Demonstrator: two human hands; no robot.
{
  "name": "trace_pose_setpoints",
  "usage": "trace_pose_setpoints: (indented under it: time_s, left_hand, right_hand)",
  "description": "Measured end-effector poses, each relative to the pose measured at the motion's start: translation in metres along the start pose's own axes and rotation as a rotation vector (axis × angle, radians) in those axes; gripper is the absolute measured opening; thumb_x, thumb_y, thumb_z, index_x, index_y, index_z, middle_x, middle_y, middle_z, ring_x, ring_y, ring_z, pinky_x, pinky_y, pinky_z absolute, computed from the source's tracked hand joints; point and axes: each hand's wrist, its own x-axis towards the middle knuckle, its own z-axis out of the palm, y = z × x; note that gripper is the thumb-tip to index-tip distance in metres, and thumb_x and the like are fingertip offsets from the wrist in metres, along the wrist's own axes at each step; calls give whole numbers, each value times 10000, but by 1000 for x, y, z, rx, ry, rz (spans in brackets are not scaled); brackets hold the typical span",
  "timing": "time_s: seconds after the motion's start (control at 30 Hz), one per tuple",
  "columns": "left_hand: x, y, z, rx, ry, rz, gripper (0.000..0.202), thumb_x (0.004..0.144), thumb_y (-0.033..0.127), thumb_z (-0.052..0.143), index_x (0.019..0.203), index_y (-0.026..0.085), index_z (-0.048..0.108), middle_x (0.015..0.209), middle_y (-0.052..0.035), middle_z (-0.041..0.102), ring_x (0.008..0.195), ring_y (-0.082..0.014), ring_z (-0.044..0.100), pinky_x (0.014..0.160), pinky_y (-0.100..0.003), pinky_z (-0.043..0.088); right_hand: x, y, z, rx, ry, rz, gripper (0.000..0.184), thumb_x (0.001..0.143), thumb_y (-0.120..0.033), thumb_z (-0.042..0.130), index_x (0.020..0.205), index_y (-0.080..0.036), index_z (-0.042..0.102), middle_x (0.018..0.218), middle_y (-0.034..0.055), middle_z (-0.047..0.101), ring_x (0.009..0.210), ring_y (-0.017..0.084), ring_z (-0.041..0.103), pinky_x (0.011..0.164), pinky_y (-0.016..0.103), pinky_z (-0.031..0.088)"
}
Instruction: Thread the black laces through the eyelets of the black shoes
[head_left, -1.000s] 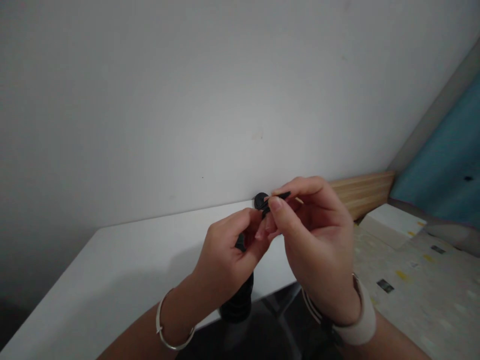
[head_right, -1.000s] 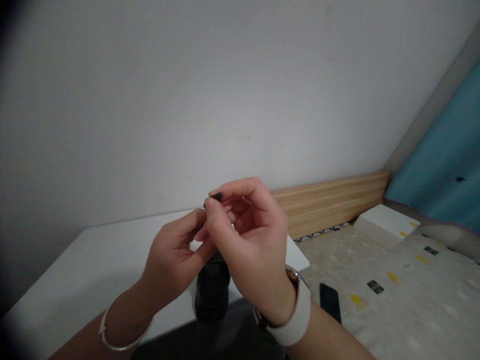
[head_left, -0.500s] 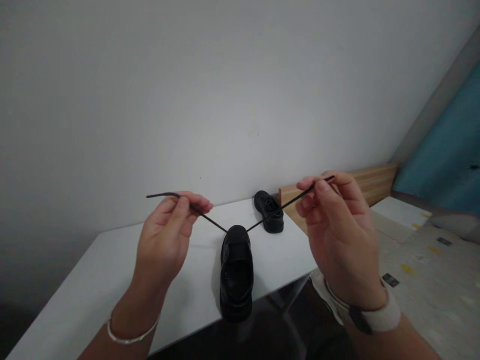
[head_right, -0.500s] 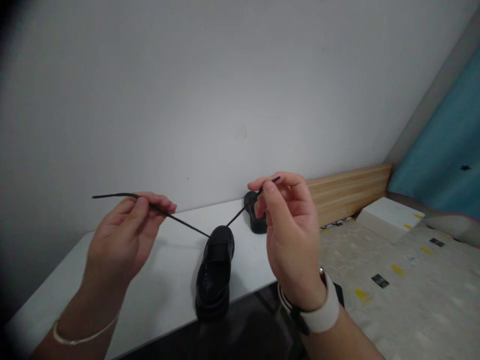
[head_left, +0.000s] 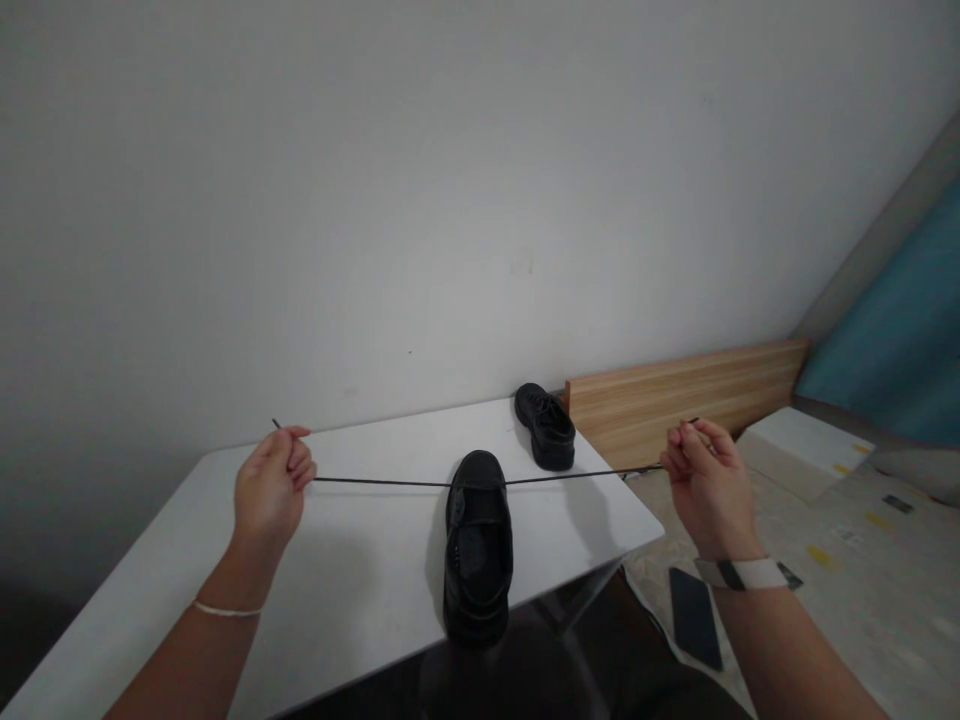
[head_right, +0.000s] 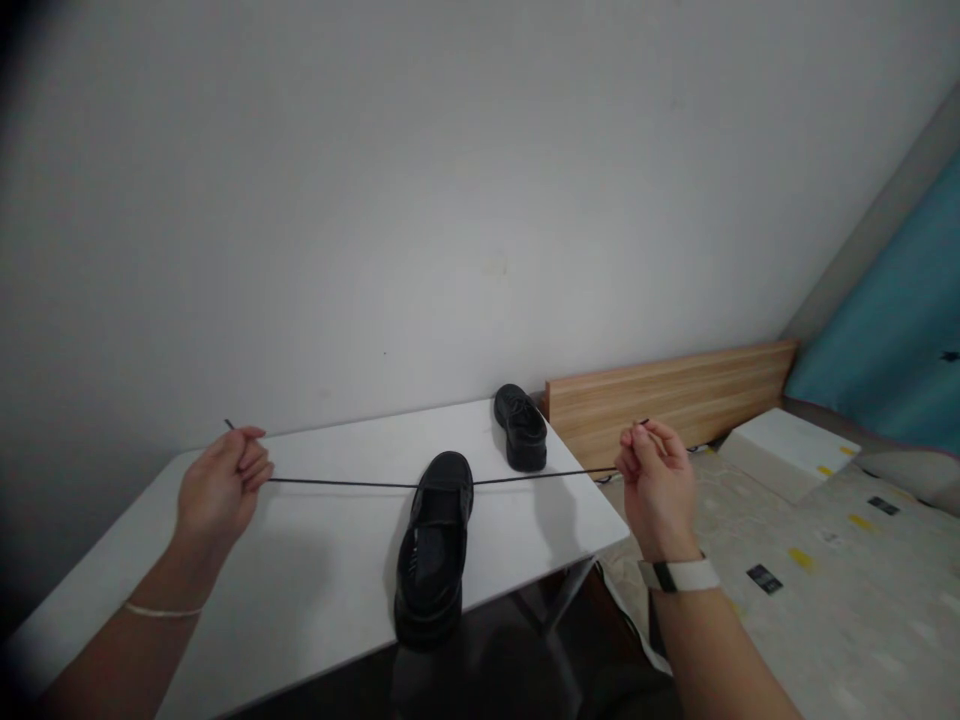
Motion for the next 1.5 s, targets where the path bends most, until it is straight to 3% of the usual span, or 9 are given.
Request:
trace_pose_setpoints:
  time_s: [0.17, 0.37, 0.47, 0.57, 0.7, 0.83, 1.17, 1.5]
  left_hand:
    - [0, -27, -26, 102, 94, 25, 251, 825, 368, 674, 749, 149, 577, 506, 103, 341, 412, -42, 279, 368, -123, 233]
    - [-1, -34, -27, 335, 12, 86, 329, 806, 465, 645, 946, 180, 558, 668, 14, 651, 421, -58, 316, 400, -159, 259]
    - [-8, -33, -12, 512, -131, 136, 278, 835, 460, 625, 936, 211, 551, 695, 0, 713, 443, -92, 413, 454, -193, 324]
    - [-24, -36, 13, 716, -388, 189, 174, 836, 389, 655, 870, 219, 658, 746, -22, 744, 662, -173, 609, 618, -257, 435]
    - [-50, -49, 48, 931, -705, 288, 78, 832, 289, 673, 820, 260, 744, 814, -23, 764, 800, -223, 620, 750, -322, 449]
    - [-65, -57, 67, 1104, -851, 380, 154, 891, 210, 602, 840, 245, 743, 815, -47, 747, 815, -236, 597, 761, -340, 447]
    - [-71, -51, 75, 1363, -964, 513, 199, 922, 151, 549, 862, 198, 733, 811, -83, 707, 847, -266, 569, 761, -372, 439]
    - [-74, -52, 79, 1399, -916, 517, 153, 915, 148, 606, 917, 191, 753, 895, -68, 715, 910, -258, 572, 810, -385, 436]
  right_hand:
    - [9, 38, -33, -74, 127, -20, 430, 549, -371, 886, 798, -207, 577, 620, -50, 606, 459, 47, 414, 421, 165, 311]
    - [1, 67, -34, -213, 58, -20, 367, 658, -413, 828, 861, -186, 624, 713, -9, 658, 504, 66, 459, 469, 200, 364]
    - [-15, 73, -19, -333, -87, 2, 324, 717, -408, 796, 895, -166, 677, 741, 22, 687, 548, 95, 510, 503, 225, 399]
    - [-38, 79, 5, -452, -310, 39, 295, 751, -422, 766, 873, -158, 714, 755, 54, 715, 643, 150, 607, 591, 265, 473]
    - [-68, 91, 33, -580, -548, 54, 263, 809, -429, 700, 859, -172, 719, 794, 68, 736, 742, 206, 671, 676, 310, 516]
    - [-83, 101, 46, -691, -640, 20, 230, 846, -391, 639, 833, -173, 712, 783, 65, 725, 716, 207, 647, 664, 313, 505]
    - [-88, 104, 55, -854, -731, -86, 170, 876, -263, 536, 837, -171, 674, 753, 43, 673, 666, 177, 589, 608, 275, 446]
    - [-86, 95, 56, -947, -812, -202, 119, 858, -123, 542, 845, -181, 646, 791, 40, 642, 741, 186, 584, 683, 292, 441]
